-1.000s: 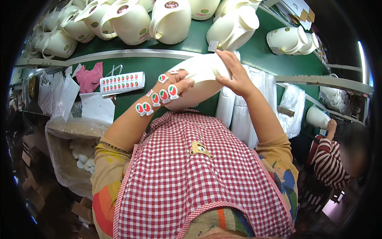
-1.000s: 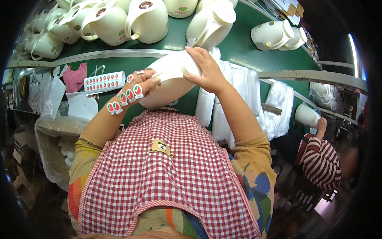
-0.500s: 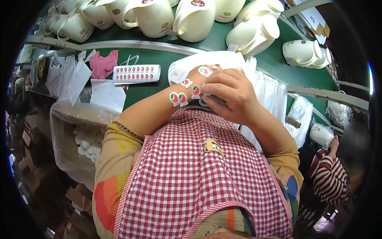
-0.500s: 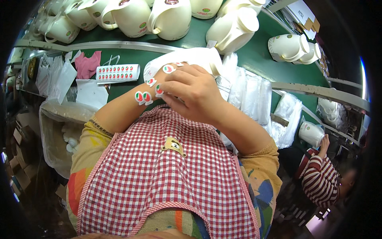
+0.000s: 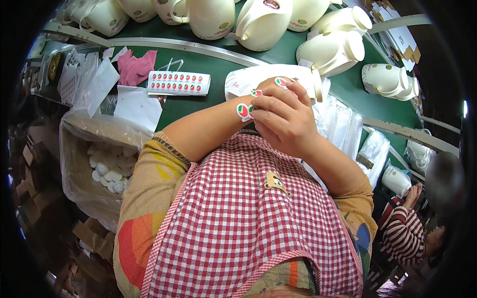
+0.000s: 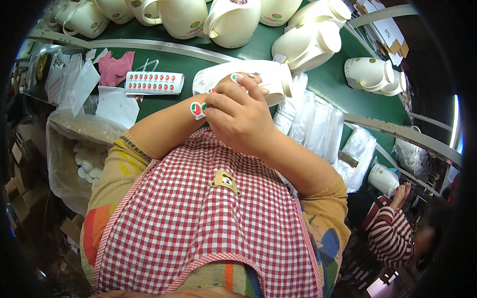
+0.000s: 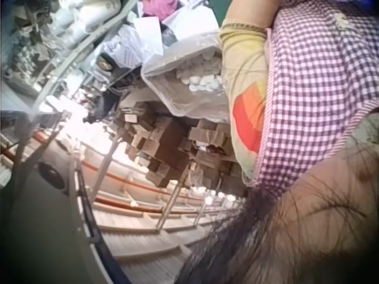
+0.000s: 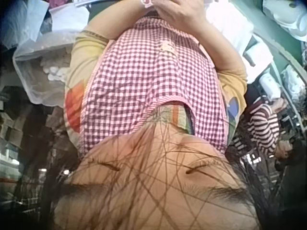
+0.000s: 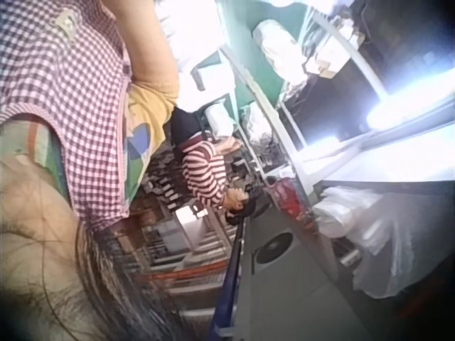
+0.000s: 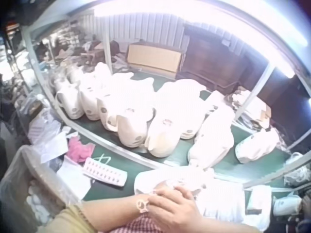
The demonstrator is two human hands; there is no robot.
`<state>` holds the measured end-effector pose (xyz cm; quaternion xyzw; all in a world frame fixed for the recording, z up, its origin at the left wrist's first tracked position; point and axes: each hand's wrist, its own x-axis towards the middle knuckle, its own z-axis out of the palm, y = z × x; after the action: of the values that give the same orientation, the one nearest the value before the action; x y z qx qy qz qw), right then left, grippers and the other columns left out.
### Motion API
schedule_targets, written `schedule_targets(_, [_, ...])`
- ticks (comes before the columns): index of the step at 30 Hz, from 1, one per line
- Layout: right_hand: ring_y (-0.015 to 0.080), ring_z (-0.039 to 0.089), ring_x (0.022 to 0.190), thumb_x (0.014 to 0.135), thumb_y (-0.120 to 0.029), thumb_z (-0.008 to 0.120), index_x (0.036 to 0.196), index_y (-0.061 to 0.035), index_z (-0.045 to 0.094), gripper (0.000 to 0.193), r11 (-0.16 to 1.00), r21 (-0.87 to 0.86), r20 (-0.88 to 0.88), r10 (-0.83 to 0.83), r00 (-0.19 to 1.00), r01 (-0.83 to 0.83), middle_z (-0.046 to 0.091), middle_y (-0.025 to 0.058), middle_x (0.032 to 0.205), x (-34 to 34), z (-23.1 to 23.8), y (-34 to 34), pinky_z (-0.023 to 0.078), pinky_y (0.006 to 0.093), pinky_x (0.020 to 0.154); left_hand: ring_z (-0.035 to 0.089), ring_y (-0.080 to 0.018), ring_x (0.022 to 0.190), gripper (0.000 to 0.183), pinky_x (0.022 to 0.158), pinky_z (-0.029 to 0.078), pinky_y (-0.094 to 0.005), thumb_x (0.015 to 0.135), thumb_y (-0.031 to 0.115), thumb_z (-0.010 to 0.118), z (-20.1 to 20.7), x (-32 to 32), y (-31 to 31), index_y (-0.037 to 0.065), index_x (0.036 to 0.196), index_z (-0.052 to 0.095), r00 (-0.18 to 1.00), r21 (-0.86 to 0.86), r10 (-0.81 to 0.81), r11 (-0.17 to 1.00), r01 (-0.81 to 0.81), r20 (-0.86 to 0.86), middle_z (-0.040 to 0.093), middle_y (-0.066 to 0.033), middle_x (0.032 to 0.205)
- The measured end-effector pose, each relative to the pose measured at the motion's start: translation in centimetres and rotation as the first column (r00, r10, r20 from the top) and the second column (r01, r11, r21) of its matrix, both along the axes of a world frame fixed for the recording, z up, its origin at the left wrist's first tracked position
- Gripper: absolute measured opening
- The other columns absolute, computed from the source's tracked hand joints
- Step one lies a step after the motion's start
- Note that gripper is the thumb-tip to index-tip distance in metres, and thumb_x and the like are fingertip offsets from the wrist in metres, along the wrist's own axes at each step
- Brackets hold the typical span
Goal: The person repeatedly picks up white plastic pitchers, applies a small round sticker to each, and places them on a green work surface. They also attach a tag to the handle of one pitcher and retrieve small white plastic caps from a bag, placing them on the table.
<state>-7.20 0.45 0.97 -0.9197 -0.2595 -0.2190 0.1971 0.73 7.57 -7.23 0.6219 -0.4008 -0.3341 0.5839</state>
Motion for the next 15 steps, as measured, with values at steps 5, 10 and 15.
schedule_targets(5, [0.0195,0.058,0.095,0.064,-0.009,0.071,0.074,-0.0119,0.063,0.012,0.997,0.080,-0.151,0.024,0.988,-0.012,0.063,-0.0002,0.090,0.5,1.3,-0.4,0.037,0.0389,0.085,0.059,-0.0269,0.100,0.032,0.089,0.044,-0.0341,0.086,0.030,0.053,0.2,-0.2,0.6,0.007,0.107,0.059,0.999,-0.042,0.029,0.999,-0.030,-0.027,0.061,-0.0123,0.103])
schedule_targets(10, [0.0194,0.057,0.091,0.064,-0.010,0.068,0.069,-0.0113,0.061,0.009,0.993,0.118,-0.129,0.024,0.991,-0.009,0.061,0.0002,0.086,0.7,1.3,-0.3,0.038,0.0397,0.084,0.059,-0.0268,0.100,0.031,0.090,0.044,-0.0337,0.086,0.030,0.053,0.5,-0.5,0.9,0.007,0.107,0.058,0.997,-0.080,0.049,0.995,-0.053,-0.052,0.062,-0.0122,0.103])
schedule_targets(15, [0.0186,0.058,0.090,0.063,-0.009,0.068,0.069,-0.0118,0.061,0.010,0.987,0.159,-0.168,0.022,0.986,0.005,0.060,-0.0007,0.083,0.8,1.5,-0.3,0.037,0.0402,0.085,0.059,-0.0266,0.100,0.031,0.090,0.044,-0.0332,0.086,0.029,0.053,0.7,-0.8,0.9,0.007,0.107,0.058,0.995,-0.106,0.066,0.992,-0.073,-0.071,0.062,-0.0121,0.103])
